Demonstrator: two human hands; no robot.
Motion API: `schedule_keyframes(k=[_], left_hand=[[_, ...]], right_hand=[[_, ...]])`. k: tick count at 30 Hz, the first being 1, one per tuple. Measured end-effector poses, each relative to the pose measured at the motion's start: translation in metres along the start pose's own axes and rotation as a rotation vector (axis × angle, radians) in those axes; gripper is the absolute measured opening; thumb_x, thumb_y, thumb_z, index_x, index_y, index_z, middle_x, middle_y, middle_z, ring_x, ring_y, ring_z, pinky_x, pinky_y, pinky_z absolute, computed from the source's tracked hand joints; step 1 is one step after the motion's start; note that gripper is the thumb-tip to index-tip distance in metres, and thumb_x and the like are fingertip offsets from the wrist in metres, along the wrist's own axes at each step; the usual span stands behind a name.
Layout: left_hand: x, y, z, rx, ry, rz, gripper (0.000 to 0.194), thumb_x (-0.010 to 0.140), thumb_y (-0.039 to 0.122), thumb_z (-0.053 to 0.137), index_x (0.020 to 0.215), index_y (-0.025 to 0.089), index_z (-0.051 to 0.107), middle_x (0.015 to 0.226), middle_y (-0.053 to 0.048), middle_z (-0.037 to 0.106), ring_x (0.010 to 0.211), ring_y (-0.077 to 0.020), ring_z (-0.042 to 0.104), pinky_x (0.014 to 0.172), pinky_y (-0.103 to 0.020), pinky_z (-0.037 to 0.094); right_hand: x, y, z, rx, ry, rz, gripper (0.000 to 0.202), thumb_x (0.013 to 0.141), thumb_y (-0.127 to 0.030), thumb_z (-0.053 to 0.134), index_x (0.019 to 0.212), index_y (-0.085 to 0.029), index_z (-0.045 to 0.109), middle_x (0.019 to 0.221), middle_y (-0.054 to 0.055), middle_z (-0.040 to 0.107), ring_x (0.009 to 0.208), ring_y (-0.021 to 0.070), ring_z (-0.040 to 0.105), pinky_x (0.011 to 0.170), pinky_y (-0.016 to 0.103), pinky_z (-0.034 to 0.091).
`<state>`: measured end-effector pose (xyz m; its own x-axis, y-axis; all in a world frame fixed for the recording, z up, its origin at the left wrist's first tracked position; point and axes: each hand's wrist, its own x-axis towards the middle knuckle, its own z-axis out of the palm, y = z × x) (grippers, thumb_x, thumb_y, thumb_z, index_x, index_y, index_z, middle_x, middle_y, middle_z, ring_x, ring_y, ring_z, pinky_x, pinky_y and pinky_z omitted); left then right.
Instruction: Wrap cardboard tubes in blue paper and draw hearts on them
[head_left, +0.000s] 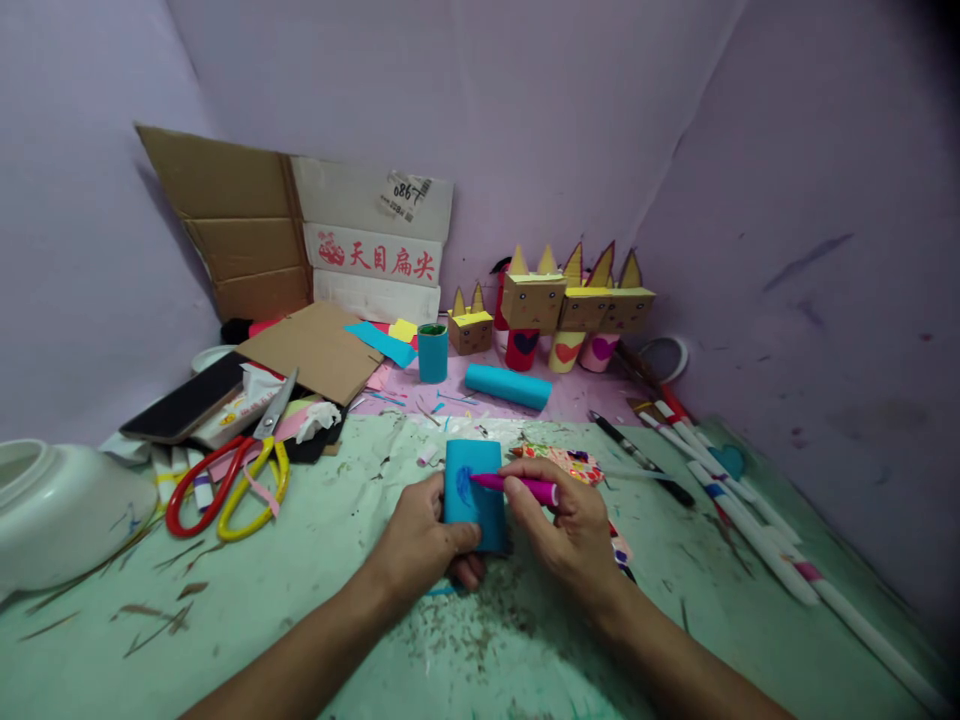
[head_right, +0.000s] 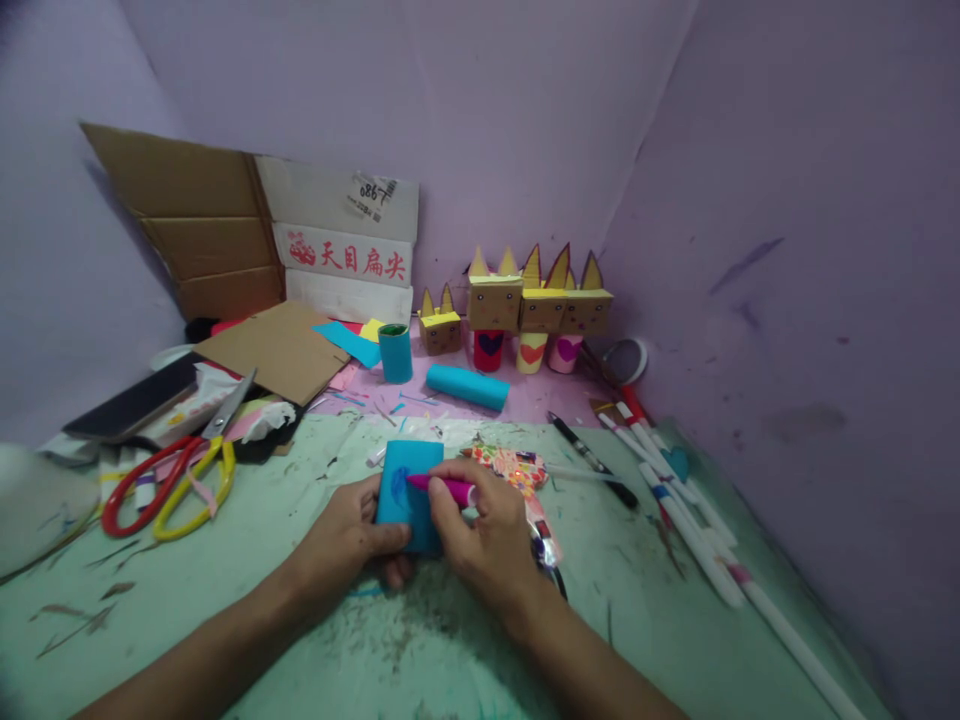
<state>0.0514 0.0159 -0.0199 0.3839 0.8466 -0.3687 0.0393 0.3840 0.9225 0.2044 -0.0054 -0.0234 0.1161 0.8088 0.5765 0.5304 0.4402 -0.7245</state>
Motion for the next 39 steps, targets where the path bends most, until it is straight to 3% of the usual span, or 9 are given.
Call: schedule_keyframes(k=[5,11,16,21,32,39], left_hand=[[0.0012,-0.0028,-0.0014,-0.026,-0.013,0.020,0.039,0.058,0.013,0.064,0.096,0.010,0.056,0.049,-0.001,0.063,0.038,-0.0158,0.058,0.038,-0.023,0.047],[0.0003,-0.0003,-0.0011,-0.007,-0.013,0.004,0.040,0.059,0.012,0.063,0.099,0.010,0.056,0.047,0.000,0.063,0.037,-0.0151,0.057,0.038,-0.023,0.047],[0.0007,0.0000,-0.0002,-0.006,0.002,0.001,0.039,0.057,0.011,0.062,0.095,0.011,0.055,0.047,0.001,0.063,0.038,-0.0156,0.058,0.038,-0.024,0.048],[0.0012,-0.0024,-0.0005,-0.011,0.000,0.009,0.038,0.058,0.011,0.062,0.096,0.012,0.056,0.048,0.001,0.063,0.038,-0.0156,0.058,0.038,-0.024,0.047],[0.0004,0.0007,-0.0001,-0.010,-0.010,0.001,0.039,0.058,0.013,0.063,0.096,0.011,0.054,0.047,0.000,0.063,0.038,-0.0157,0.058,0.039,-0.025,0.048],[0.0001,0.0011,-0.0001,-0.001,-0.004,-0.008,0.041,0.059,0.014,0.062,0.099,0.010,0.053,0.048,0.000,0.063,0.038,-0.0155,0.058,0.039,-0.024,0.047]], right_hand=[[-0.0008,-0.0030,-0.0008,0.006,-0.070,-0.011,0.014,0.081,-0.022,0.055,0.072,-0.021,0.066,0.062,0.000,0.071,0.055,0.0149,0.065,0.054,0.024,0.051],[-0.0007,-0.0010,0.0007,0.014,-0.013,-0.022,0.013,0.083,-0.023,0.056,0.082,-0.020,0.068,0.073,0.002,0.074,0.065,0.0161,0.068,0.060,0.025,0.053],[-0.0008,-0.0028,0.0000,0.008,-0.077,-0.027,0.013,0.082,-0.021,0.055,0.074,-0.021,0.066,0.065,0.000,0.072,0.058,0.0149,0.066,0.056,0.024,0.052],[-0.0008,-0.0031,0.0010,0.022,-0.045,-0.025,0.012,0.082,-0.022,0.056,0.079,-0.021,0.068,0.071,0.002,0.074,0.062,0.0164,0.069,0.058,0.025,0.053],[-0.0004,-0.0033,0.0000,0.014,-0.058,-0.040,0.012,0.080,-0.020,0.056,0.073,-0.020,0.066,0.064,0.000,0.072,0.056,0.0144,0.066,0.054,0.023,0.051],[0.0005,0.0009,0.0015,-0.015,0.009,-0.015,0.012,0.083,-0.023,0.056,0.080,-0.021,0.067,0.071,0.001,0.072,0.064,0.0160,0.067,0.061,0.025,0.052]])
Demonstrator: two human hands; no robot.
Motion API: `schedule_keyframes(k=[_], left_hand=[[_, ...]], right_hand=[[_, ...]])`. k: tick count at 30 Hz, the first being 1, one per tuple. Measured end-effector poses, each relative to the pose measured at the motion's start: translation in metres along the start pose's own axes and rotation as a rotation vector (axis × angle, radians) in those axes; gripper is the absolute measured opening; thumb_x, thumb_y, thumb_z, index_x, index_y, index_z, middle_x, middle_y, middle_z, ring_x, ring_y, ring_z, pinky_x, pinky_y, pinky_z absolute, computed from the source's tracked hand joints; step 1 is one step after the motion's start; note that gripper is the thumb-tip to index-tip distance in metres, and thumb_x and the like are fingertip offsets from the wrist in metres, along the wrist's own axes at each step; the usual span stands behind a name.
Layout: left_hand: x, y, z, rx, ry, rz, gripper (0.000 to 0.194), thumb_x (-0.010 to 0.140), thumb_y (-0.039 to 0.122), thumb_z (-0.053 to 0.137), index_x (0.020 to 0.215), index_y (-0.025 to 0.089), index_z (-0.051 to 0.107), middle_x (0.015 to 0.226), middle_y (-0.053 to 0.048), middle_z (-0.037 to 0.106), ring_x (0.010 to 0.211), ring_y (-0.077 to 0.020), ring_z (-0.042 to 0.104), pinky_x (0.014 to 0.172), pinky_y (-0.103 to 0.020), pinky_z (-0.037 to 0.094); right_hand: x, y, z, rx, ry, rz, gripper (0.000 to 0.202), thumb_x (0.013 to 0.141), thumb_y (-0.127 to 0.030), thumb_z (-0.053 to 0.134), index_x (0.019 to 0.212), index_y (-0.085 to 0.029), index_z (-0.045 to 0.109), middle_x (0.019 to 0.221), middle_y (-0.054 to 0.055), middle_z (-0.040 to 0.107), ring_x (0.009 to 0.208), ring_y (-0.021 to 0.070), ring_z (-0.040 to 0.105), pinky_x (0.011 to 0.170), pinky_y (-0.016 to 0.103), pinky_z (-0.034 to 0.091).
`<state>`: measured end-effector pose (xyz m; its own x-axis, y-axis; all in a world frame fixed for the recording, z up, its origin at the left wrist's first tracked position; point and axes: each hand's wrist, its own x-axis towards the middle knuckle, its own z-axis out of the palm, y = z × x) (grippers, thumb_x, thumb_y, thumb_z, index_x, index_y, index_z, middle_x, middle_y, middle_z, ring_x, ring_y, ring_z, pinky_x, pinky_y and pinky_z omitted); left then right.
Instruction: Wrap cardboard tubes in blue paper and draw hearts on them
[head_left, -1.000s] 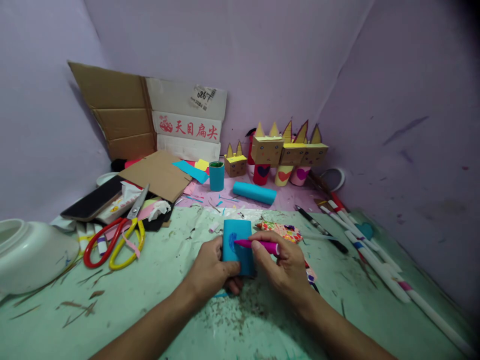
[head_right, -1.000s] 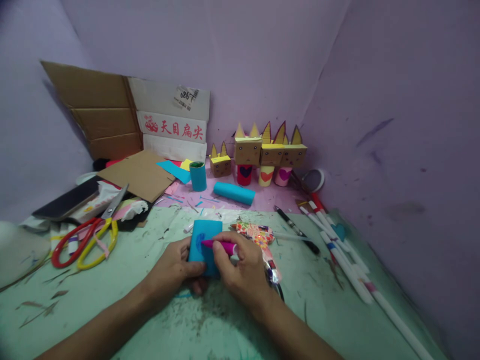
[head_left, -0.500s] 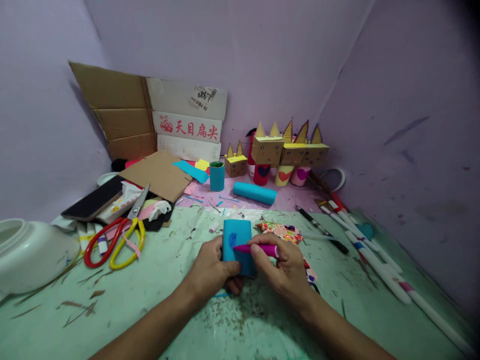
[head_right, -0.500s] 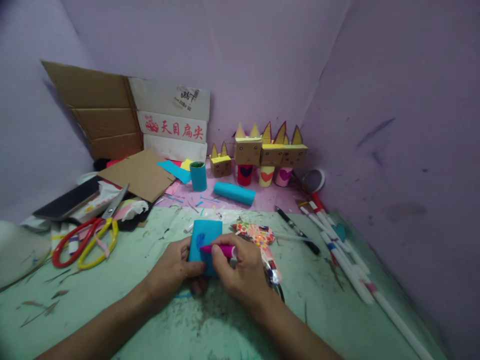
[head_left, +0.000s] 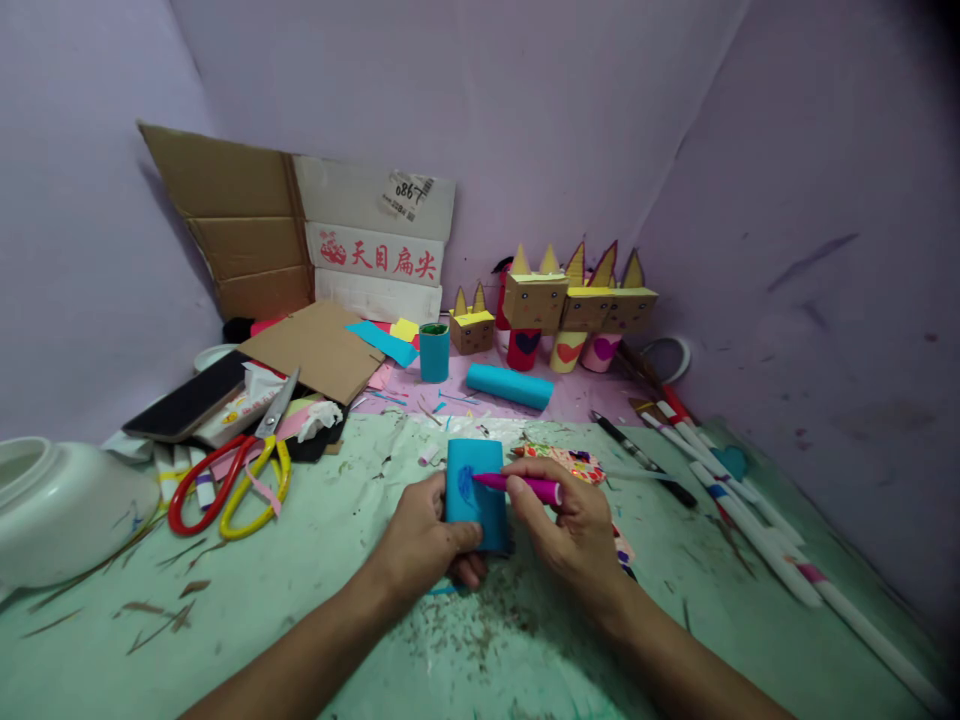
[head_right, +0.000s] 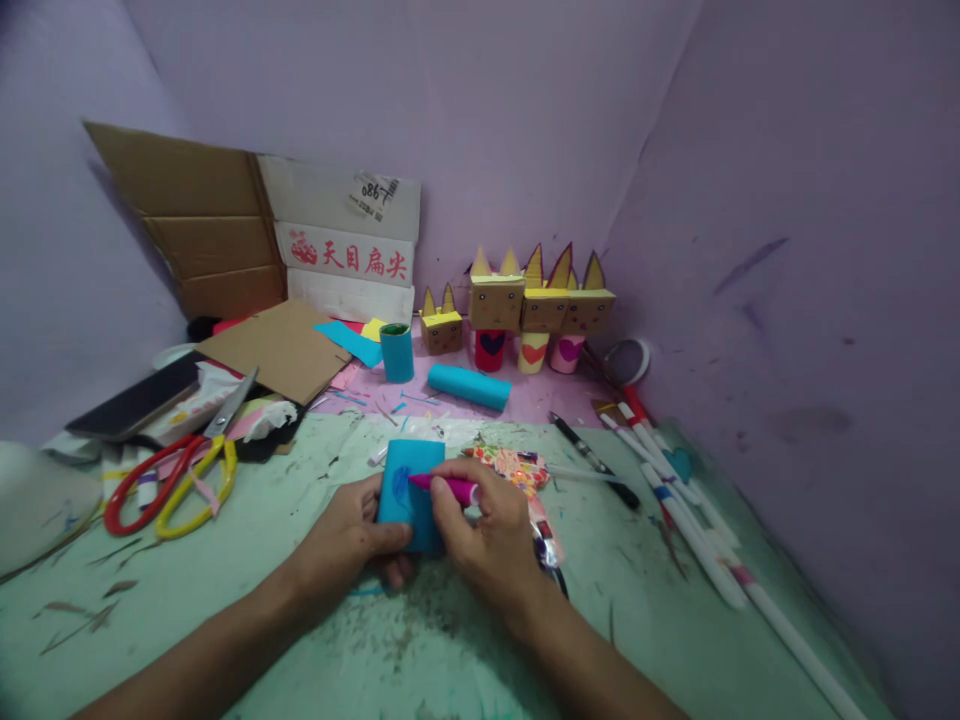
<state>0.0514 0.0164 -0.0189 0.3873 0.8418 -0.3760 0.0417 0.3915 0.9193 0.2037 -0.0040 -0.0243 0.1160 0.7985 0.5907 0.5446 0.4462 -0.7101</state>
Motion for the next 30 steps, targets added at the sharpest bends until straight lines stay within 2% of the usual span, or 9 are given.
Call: schedule_keyframes(k=[6,12,18,24,30], left_hand=[[-0.0008,-0.0002,0.0002,0.000,0.001,-0.011,0.041,0.059,0.015,0.063,0.098,0.010,0.053,0.045,0.000,0.062,0.037,-0.0152,0.057,0.038,-0.024,0.047],[0.0011,0.0010,-0.0001,0.000,0.012,0.005,0.038,0.057,0.014,0.063,0.094,0.012,0.053,0.047,0.001,0.062,0.038,-0.0153,0.058,0.038,-0.024,0.048],[-0.0004,0.0000,0.0001,0.004,0.002,-0.007,0.038,0.058,0.015,0.062,0.095,0.012,0.052,0.047,0.000,0.063,0.037,-0.0153,0.057,0.038,-0.024,0.048],[0.0000,0.0011,0.0001,0.004,0.011,-0.001,0.034,0.057,0.011,0.060,0.090,0.013,0.053,0.047,0.001,0.063,0.037,-0.0152,0.057,0.038,-0.025,0.048],[0.0012,0.0006,0.0000,0.003,0.010,-0.006,0.037,0.059,0.013,0.061,0.095,0.012,0.054,0.045,0.001,0.062,0.036,-0.0153,0.056,0.037,-0.024,0.046]], right_hand=[[-0.0002,-0.0004,-0.0002,0.006,0.000,-0.008,0.011,0.083,-0.022,0.056,0.080,-0.020,0.067,0.069,0.000,0.071,0.061,0.0146,0.066,0.058,0.023,0.051],[-0.0015,-0.0015,-0.0015,0.026,-0.055,-0.034,0.013,0.082,-0.021,0.056,0.074,-0.019,0.065,0.064,0.000,0.071,0.057,0.0134,0.065,0.054,0.021,0.050],[0.0006,-0.0011,-0.0008,0.007,0.014,-0.021,0.011,0.083,-0.020,0.056,0.078,-0.019,0.067,0.067,0.000,0.071,0.060,0.0135,0.066,0.057,0.021,0.050],[-0.0013,-0.0027,-0.0013,0.031,-0.066,-0.054,0.012,0.081,-0.018,0.056,0.072,-0.020,0.064,0.063,-0.001,0.071,0.056,0.0125,0.065,0.054,0.020,0.049],[-0.0002,-0.0017,-0.0006,-0.004,0.018,-0.038,0.010,0.082,-0.020,0.057,0.078,-0.019,0.066,0.068,0.000,0.072,0.060,0.0134,0.067,0.058,0.021,0.051]])
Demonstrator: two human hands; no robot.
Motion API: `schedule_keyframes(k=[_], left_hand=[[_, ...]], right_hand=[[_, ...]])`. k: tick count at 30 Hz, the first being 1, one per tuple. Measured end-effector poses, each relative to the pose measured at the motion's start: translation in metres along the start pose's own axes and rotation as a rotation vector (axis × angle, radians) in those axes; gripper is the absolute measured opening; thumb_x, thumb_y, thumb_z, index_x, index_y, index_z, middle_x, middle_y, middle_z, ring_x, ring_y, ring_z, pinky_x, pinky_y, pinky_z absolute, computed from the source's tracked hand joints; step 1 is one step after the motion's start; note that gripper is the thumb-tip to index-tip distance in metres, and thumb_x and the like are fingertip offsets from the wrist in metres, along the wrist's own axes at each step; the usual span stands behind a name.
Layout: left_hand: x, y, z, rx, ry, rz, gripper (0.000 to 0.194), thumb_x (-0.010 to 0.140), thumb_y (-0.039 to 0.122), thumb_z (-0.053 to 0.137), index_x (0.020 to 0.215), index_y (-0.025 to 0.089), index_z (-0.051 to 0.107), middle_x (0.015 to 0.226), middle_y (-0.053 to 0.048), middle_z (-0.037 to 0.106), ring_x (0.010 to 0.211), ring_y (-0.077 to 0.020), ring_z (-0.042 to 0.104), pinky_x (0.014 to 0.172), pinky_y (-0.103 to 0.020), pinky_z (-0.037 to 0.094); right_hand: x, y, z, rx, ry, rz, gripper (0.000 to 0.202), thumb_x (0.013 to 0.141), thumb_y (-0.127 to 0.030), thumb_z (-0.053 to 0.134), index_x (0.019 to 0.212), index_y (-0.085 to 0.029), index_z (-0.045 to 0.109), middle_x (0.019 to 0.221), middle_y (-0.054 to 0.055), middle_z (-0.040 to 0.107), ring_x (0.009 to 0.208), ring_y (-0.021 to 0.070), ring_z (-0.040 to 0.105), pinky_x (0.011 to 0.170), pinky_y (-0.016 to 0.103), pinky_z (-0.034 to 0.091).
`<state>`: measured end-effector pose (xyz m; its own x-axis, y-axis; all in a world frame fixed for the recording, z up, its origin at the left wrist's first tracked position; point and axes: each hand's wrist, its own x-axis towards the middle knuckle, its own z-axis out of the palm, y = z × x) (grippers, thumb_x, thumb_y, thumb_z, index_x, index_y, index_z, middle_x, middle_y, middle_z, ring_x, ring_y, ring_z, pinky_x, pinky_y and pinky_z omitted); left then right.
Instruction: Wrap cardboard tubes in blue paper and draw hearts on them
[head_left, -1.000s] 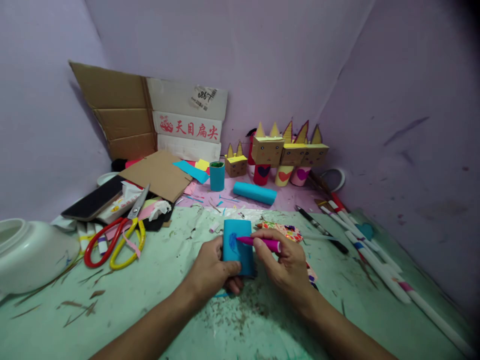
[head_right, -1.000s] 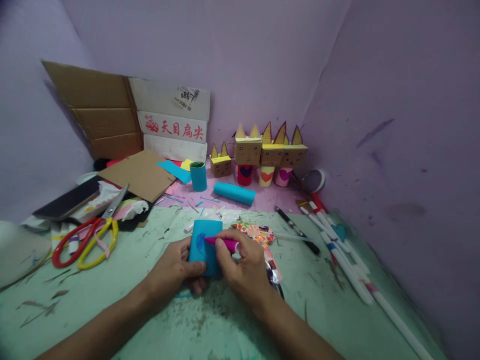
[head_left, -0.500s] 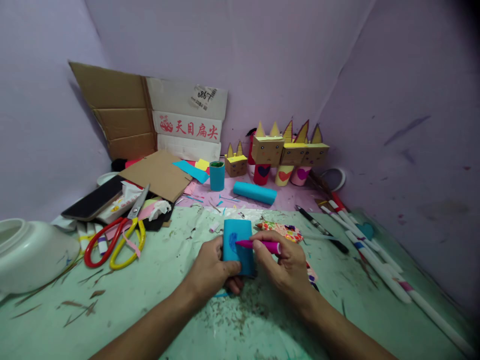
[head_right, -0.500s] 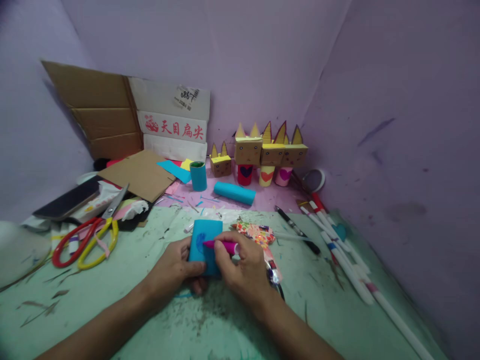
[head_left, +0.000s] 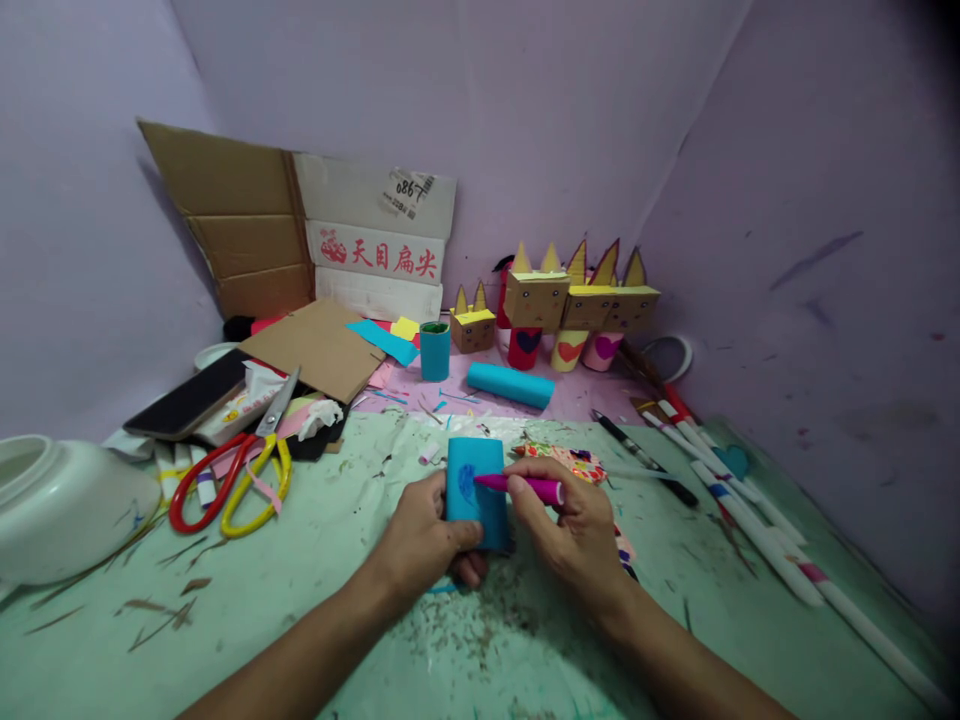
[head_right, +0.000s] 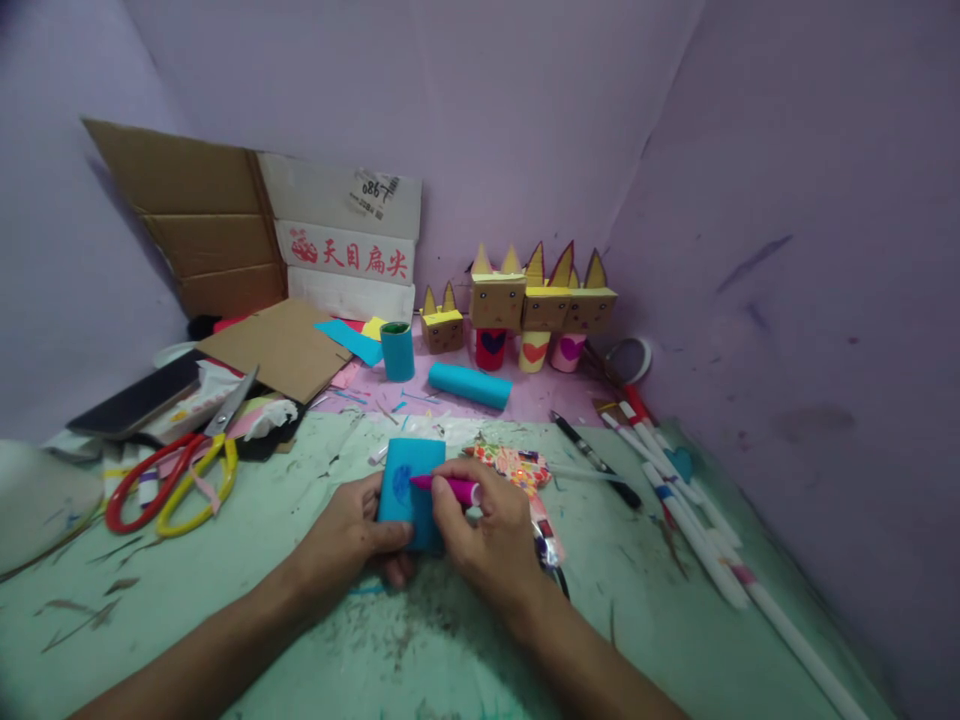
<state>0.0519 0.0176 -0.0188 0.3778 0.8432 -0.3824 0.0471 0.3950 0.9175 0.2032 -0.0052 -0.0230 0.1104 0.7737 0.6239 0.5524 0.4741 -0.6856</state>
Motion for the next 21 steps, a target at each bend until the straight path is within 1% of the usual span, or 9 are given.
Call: schedule_keyframes(k=[6,11,16,21], left_hand=[[-0.0007,-0.0015,-0.0004,-0.008,-0.001,0.007,0.035,0.057,0.012,0.062,0.091,0.013,0.055,0.046,0.001,0.063,0.037,-0.0157,0.057,0.038,-0.024,0.048],[-0.0010,-0.0024,-0.0010,-0.022,-0.009,0.016,0.036,0.058,0.015,0.064,0.092,0.013,0.054,0.046,0.001,0.063,0.036,-0.0156,0.057,0.037,-0.024,0.047],[0.0000,-0.0026,-0.0004,-0.003,-0.003,0.016,0.031,0.056,0.013,0.061,0.087,0.014,0.054,0.047,0.000,0.062,0.038,-0.0160,0.058,0.038,-0.024,0.047],[0.0008,-0.0017,-0.0009,0.001,0.002,0.009,0.032,0.056,0.015,0.063,0.087,0.015,0.053,0.048,0.000,0.063,0.037,-0.0156,0.057,0.037,-0.024,0.047]], right_hand=[[-0.0004,0.0000,0.0003,0.039,-0.076,-0.026,0.011,0.082,-0.018,0.057,0.074,-0.019,0.064,0.064,-0.001,0.071,0.057,0.0119,0.066,0.055,0.019,0.050],[-0.0002,0.0001,-0.0004,0.023,-0.020,-0.005,0.011,0.082,-0.019,0.057,0.075,-0.019,0.065,0.064,-0.001,0.071,0.057,0.0124,0.066,0.055,0.020,0.050],[0.0000,-0.0023,-0.0021,0.019,-0.080,-0.039,0.012,0.080,-0.017,0.057,0.071,-0.019,0.065,0.062,-0.001,0.071,0.055,0.0120,0.066,0.053,0.019,0.049],[-0.0013,-0.0026,-0.0010,0.044,-0.067,-0.044,0.009,0.078,-0.017,0.061,0.072,-0.019,0.067,0.064,0.000,0.072,0.056,0.0129,0.067,0.055,0.021,0.051]])
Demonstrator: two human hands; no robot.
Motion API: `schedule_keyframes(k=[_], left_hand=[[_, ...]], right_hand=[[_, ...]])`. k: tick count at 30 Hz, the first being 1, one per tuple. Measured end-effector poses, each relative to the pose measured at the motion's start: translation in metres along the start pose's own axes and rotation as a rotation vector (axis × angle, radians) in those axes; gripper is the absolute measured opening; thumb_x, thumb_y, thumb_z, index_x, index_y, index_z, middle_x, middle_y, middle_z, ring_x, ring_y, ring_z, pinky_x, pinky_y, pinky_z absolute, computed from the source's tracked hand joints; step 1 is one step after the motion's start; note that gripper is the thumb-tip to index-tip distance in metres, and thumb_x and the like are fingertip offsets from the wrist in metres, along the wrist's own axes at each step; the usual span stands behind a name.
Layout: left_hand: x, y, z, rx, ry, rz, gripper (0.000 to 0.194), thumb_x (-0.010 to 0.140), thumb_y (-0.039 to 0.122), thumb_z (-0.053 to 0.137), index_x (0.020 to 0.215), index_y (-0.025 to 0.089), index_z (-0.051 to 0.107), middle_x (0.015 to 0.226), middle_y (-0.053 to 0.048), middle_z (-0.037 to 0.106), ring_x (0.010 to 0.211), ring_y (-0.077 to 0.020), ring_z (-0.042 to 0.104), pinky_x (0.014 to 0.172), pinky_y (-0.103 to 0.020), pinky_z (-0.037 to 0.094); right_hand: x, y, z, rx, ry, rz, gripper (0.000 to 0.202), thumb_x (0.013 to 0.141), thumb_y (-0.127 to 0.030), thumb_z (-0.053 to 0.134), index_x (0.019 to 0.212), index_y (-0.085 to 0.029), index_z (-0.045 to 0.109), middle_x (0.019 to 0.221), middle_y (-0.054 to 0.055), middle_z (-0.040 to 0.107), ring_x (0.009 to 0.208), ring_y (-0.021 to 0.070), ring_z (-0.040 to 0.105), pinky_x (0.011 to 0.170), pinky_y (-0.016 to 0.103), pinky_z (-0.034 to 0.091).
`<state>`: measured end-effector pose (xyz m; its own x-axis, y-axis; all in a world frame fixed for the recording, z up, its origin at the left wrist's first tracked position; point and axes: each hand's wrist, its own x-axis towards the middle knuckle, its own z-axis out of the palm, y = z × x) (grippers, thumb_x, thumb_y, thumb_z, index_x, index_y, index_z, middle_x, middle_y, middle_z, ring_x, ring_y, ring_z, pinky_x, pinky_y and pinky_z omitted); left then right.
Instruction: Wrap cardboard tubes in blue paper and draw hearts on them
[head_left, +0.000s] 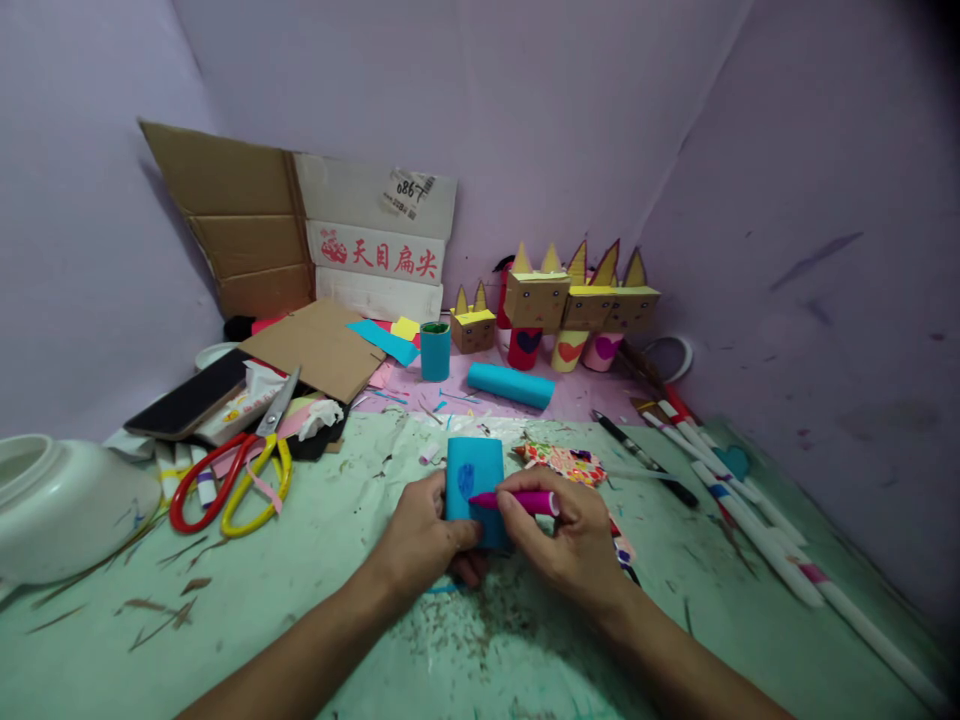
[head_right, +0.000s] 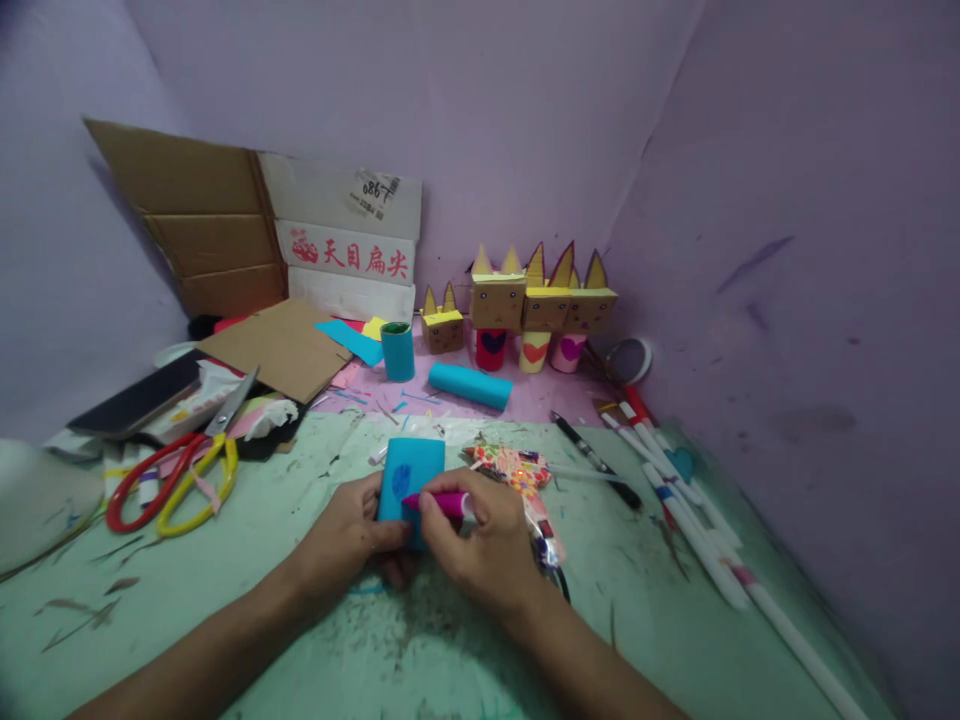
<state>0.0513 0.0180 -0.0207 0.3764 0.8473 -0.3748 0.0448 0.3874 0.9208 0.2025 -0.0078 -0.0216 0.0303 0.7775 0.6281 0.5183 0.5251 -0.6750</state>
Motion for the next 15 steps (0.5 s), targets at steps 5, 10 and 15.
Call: schedule_keyframes(k=[5,10,15], left_hand=[[-0.0011,0.0000,-0.0008,-0.001,-0.009,0.017,0.033,0.057,0.016,0.064,0.088,0.015,0.052,0.052,-0.001,0.065,0.037,-0.0153,0.057,0.037,-0.025,0.046],[-0.0012,-0.0009,-0.0011,0.012,-0.006,0.016,0.033,0.059,0.015,0.062,0.090,0.014,0.053,0.048,0.000,0.062,0.037,-0.0156,0.057,0.037,-0.025,0.046],[-0.0002,-0.0001,-0.0003,0.001,-0.007,0.010,0.037,0.058,0.012,0.060,0.094,0.012,0.054,0.048,0.000,0.063,0.037,-0.0154,0.057,0.038,-0.024,0.046]], right_hand=[[-0.0005,0.0020,0.0024,0.069,0.003,0.063,0.006,0.076,-0.020,0.066,0.075,-0.020,0.071,0.065,0.000,0.073,0.055,0.0141,0.066,0.053,0.025,0.053],[0.0010,0.0004,0.0019,0.092,-0.018,0.086,0.008,0.077,-0.019,0.063,0.075,-0.021,0.070,0.066,0.000,0.074,0.058,0.0157,0.068,0.056,0.027,0.055],[0.0017,0.0014,0.0006,0.059,-0.044,0.060,0.010,0.081,-0.020,0.059,0.076,-0.020,0.068,0.067,0.000,0.073,0.059,0.0141,0.067,0.056,0.024,0.052]])
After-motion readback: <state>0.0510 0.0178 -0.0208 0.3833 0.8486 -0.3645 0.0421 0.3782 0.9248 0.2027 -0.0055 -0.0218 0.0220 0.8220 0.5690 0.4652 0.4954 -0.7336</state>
